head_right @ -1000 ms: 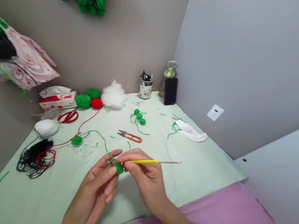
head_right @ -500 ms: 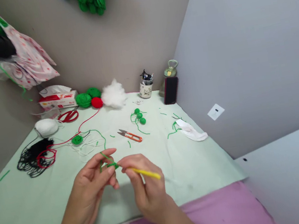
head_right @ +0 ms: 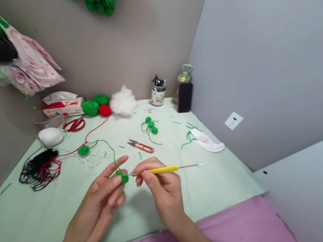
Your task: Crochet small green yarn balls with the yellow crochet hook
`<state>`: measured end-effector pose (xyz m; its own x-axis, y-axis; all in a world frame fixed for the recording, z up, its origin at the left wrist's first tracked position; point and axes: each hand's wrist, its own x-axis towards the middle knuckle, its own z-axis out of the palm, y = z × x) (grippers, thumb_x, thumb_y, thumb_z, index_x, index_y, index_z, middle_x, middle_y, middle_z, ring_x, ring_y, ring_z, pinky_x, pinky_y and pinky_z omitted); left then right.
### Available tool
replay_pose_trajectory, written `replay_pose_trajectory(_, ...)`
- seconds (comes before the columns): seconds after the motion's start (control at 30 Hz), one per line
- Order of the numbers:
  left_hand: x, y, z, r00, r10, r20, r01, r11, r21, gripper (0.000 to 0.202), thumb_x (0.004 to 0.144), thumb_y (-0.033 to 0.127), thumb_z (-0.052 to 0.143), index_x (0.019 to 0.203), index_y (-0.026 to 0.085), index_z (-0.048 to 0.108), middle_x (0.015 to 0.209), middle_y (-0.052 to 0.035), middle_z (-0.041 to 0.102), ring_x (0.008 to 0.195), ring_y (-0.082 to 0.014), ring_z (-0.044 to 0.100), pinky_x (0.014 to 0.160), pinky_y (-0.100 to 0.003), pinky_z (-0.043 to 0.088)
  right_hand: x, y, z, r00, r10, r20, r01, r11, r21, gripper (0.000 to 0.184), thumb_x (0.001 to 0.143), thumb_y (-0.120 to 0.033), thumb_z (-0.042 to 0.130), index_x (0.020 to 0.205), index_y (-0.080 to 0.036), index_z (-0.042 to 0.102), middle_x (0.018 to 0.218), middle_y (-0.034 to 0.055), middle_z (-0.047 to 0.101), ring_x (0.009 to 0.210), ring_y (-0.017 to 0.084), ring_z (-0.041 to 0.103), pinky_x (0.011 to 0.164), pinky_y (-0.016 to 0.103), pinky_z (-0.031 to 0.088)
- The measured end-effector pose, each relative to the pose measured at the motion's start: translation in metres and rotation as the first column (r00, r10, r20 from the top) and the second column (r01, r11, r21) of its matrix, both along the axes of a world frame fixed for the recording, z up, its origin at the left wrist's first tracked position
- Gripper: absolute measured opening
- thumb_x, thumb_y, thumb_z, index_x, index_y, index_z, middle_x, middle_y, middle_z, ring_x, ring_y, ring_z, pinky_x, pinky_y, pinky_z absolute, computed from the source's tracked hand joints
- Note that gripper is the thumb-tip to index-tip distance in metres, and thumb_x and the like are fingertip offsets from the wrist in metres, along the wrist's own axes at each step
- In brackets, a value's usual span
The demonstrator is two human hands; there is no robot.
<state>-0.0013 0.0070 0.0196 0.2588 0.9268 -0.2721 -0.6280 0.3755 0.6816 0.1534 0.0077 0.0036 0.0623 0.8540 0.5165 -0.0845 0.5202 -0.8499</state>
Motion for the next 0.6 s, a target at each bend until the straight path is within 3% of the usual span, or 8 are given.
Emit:
replay_pose_trajectory(0.13,0.007,-0.005,0.001,0.997,0.015,-0.077,-0.01,0.998,0.065,0.043,0.082,0.023,0.085,0.124,0.018,0.074,0.068,0.0068,0.058,0.046,-0.0026,0.042,0.052,-0.02,0.049,-0.002,0.0,-0.004,0.993,-0.021,0.116,0.015,0.998,0.054,0.021,0.101,-0.018,0.058,0.105,-0.026,0.077,0.094,0.0057,0.075,0.087,0.019,0.07,0.073,0.034,0.06)
replay_pose_trajectory(0.23,0.009,-0.005,0.0,0.992,0.066,-0.11,-0.056,0.994,0.092,0.047,0.082,0.024,0.086,0.127,0.019,0.073,0.065,0.0068,0.057,0.049,-0.0048,0.047,0.055,-0.021,0.051,0.0,-0.003,-0.01,0.928,-0.155,0.339,0.081,0.971,0.224,0.033,0.099,-0.01,0.057,0.119,-0.029,0.074,0.104,0.0076,0.076,0.095,0.021,0.072,0.078,0.037,0.061)
replay_pose_trajectory(0.33,0.007,-0.002,-0.002,0.999,-0.019,-0.051,0.02,0.999,0.028,0.044,0.084,0.025,0.084,0.125,0.017,0.075,0.054,0.0089,0.048,0.047,-0.0049,0.041,0.052,-0.018,0.047,0.003,-0.005,-0.012,0.863,-0.24,0.445,0.076,0.932,0.355,0.041,0.096,-0.007,0.059,0.127,-0.031,0.072,0.112,0.0098,0.075,0.098,0.022,0.072,0.077,0.037,0.062)
replay_pose_trajectory(0.4,0.003,0.001,-0.003,0.999,-0.043,0.009,0.043,0.998,-0.034,0.034,0.082,0.022,0.084,0.115,0.015,0.079,0.052,0.0098,0.042,0.046,-0.0033,0.033,0.048,-0.015,0.043,0.004,-0.004,-0.009,0.913,-0.217,0.346,0.115,0.949,0.293,0.035,0.097,-0.008,0.058,0.12,-0.029,0.074,0.103,0.0078,0.075,0.091,0.02,0.071,0.073,0.034,0.06)
replay_pose_trajectory(0.47,0.0,0.003,-0.003,0.999,-0.008,0.038,0.011,0.998,-0.061,0.027,0.079,0.018,0.086,0.105,0.014,0.082,0.057,0.009,0.044,0.047,-0.0019,0.031,0.048,-0.013,0.042,0.005,-0.002,-0.006,0.976,-0.151,0.159,0.131,0.983,0.129,0.025,0.1,-0.012,0.057,0.107,-0.026,0.077,0.092,0.0054,0.073,0.078,0.017,0.068,0.067,0.032,0.058)
replay_pose_trajectory(0.53,0.0,0.003,-0.002,1.0,0.017,0.021,-0.016,0.999,-0.033,0.026,0.079,0.017,0.086,0.105,0.016,0.082,0.062,0.007,0.05,0.048,-0.002,0.036,0.051,-0.013,0.046,0.004,0.001,-0.003,0.998,-0.059,-0.01,0.059,0.998,-0.013,0.02,0.101,-0.02,0.058,0.097,-0.024,0.077,0.086,0.0042,0.071,0.069,0.015,0.064,0.062,0.031,0.056)
replay_pose_trajectory(0.6,0.001,0.001,-0.001,1.0,0.003,-0.019,-0.003,1.0,0.02,0.03,0.08,0.018,0.086,0.109,0.019,0.081,0.066,0.0049,0.056,0.051,-0.0037,0.043,0.055,-0.016,0.051,0.002,0.002,-0.002,0.997,0.023,-0.069,-0.027,0.998,-0.062,0.019,0.101,-0.026,0.061,0.095,-0.023,0.078,0.087,0.0049,0.072,0.071,0.015,0.065,0.063,0.031,0.056)
